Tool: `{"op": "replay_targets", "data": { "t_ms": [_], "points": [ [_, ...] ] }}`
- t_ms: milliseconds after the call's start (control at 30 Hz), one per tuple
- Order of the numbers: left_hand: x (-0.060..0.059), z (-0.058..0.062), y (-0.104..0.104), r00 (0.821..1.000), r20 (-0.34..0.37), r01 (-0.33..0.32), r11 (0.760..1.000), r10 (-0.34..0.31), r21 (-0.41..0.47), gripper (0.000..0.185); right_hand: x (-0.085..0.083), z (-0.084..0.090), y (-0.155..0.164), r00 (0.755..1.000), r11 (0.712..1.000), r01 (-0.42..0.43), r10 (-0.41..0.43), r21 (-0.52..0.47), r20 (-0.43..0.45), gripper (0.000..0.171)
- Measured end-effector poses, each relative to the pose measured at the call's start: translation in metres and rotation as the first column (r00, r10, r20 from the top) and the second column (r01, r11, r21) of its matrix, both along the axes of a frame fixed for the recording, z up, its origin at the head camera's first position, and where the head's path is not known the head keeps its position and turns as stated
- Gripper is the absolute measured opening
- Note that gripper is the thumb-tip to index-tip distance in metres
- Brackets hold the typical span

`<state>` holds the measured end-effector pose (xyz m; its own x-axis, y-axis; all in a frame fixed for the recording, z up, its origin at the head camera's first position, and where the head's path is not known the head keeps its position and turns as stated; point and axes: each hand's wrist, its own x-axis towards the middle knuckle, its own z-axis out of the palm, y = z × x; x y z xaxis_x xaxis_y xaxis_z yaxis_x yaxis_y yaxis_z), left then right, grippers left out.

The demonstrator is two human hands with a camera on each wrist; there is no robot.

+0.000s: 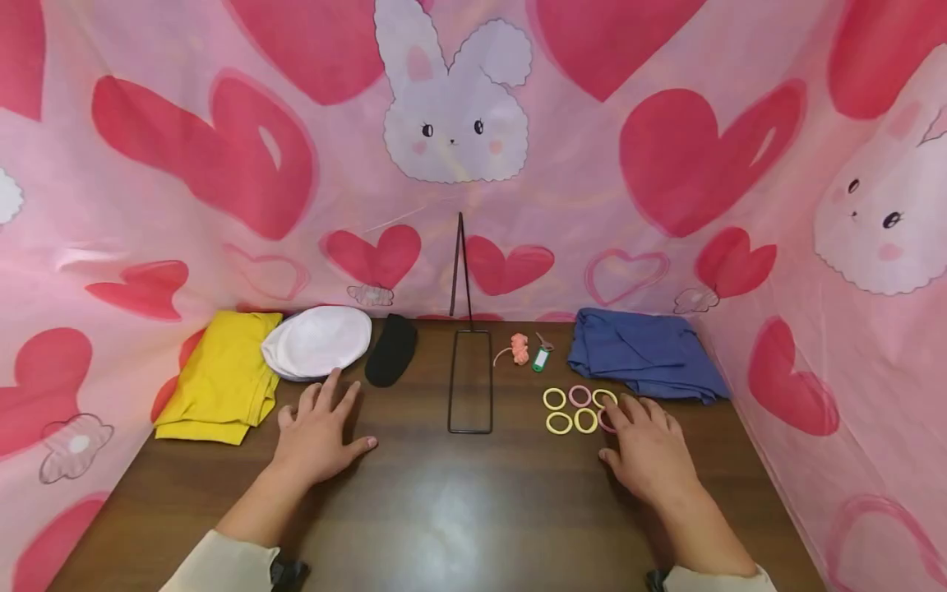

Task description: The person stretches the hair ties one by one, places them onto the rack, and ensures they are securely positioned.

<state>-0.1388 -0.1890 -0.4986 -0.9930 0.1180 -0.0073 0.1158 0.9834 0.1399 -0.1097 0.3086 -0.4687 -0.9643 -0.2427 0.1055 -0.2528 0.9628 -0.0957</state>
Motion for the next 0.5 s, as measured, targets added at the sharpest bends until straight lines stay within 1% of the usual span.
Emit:
{"op": "replay_targets", "data": {
  "t_ms": [100,233,400,500],
  "points": [
    [-0.004,-0.002,0.014,1.000,-0.008,0.025,0.998,-0.024,0.064,0.096,-0.006,-0.002,0.003,1.000,1.000,-0.007,0.008,-0.017,0.026,0.073],
    [-0.010,-0.003,0.034,0.997,-0.021,0.075,0.988,-0.072,0.135,0.086,-0.016,-0.007,0.006,0.997,0.999,-0.003,0.006,-0.045,0.077,0.067],
    [-0.017,-0.002,0.057,0.992,-0.031,0.128,0.972,-0.124,0.196,0.079,-0.026,-0.010,0.008,0.993,0.998,0.011,-0.004,-0.061,0.115,0.063],
    [-0.019,-0.003,0.067,0.989,-0.024,0.150,0.964,-0.148,0.221,0.077,-0.029,-0.011,0.007,0.991,0.998,0.025,-0.016,-0.064,0.130,0.060]
  ]
}}
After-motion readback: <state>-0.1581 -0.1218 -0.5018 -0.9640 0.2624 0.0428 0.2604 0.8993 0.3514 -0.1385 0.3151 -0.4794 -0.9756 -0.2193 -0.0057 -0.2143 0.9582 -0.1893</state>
